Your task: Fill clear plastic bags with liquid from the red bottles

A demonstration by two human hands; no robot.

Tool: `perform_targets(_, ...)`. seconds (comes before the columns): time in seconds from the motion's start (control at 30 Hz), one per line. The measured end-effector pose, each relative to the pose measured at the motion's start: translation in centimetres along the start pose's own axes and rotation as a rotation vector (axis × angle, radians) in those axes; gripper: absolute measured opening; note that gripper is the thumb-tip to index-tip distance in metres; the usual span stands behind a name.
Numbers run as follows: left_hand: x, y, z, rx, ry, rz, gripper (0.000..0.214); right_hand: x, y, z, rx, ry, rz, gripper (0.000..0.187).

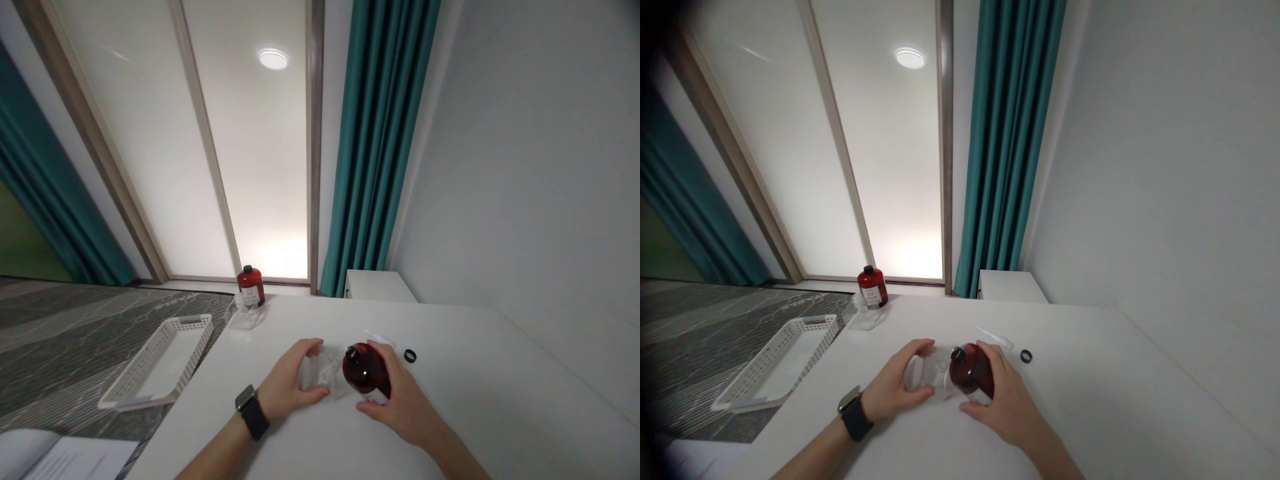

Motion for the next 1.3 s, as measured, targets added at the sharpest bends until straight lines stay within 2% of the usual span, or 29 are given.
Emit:
perform_targets(0.13,0.0,0.3,-0.1,-0.007,0.008,0.001,0.069,0.4,0.0,0.0,0.018,-0.016,-0.003,0.083)
perform_targets(0.43,0.7,1.5,0.0,0.018,-0.013,0.008,0.062,-0.7,0.6,-0.3,-0.001,0.119,0.067,0.077)
perform_targets(0.63,0.3,0.7,0.2,-0.002,-0.001,0.019,0.067,0.0,0.8,0.5,0.005,0.111,0.081,0.078)
perform_targets(0.87,0.2,-0.2,0.1,-0.008,0.028,0.026,0.071,-0.6,0.7,0.5,0.028,0.168,0.097,0.079)
perform_targets(0.97,0.5,-0.4,0.1,-0.008,0.026,0.024,0.07,-0.5,0.4,0.3,0.009,0.136,0.064,0.081)
perform_targets(1.13,0.5,-0.2,0.1,-0.033,0.04,0.018,0.071,0.2,-0.1,0.2,-0.035,-0.007,0.006,0.089)
perform_targets(1.3,0.2,0.5,0.0,-0.022,0.031,-0.002,0.07,-0.4,0.0,-0.1,-0.086,0.035,0.044,0.083)
Point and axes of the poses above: each hand's wrist, its own z-axis away from the middle knuckle, its own y-axis out of the back of the hand, x = y × z, the point moved 9 cm from there along -z, towards the middle knuckle, and after that the axes turned 11 degrees about y, right-handed, at the moved point
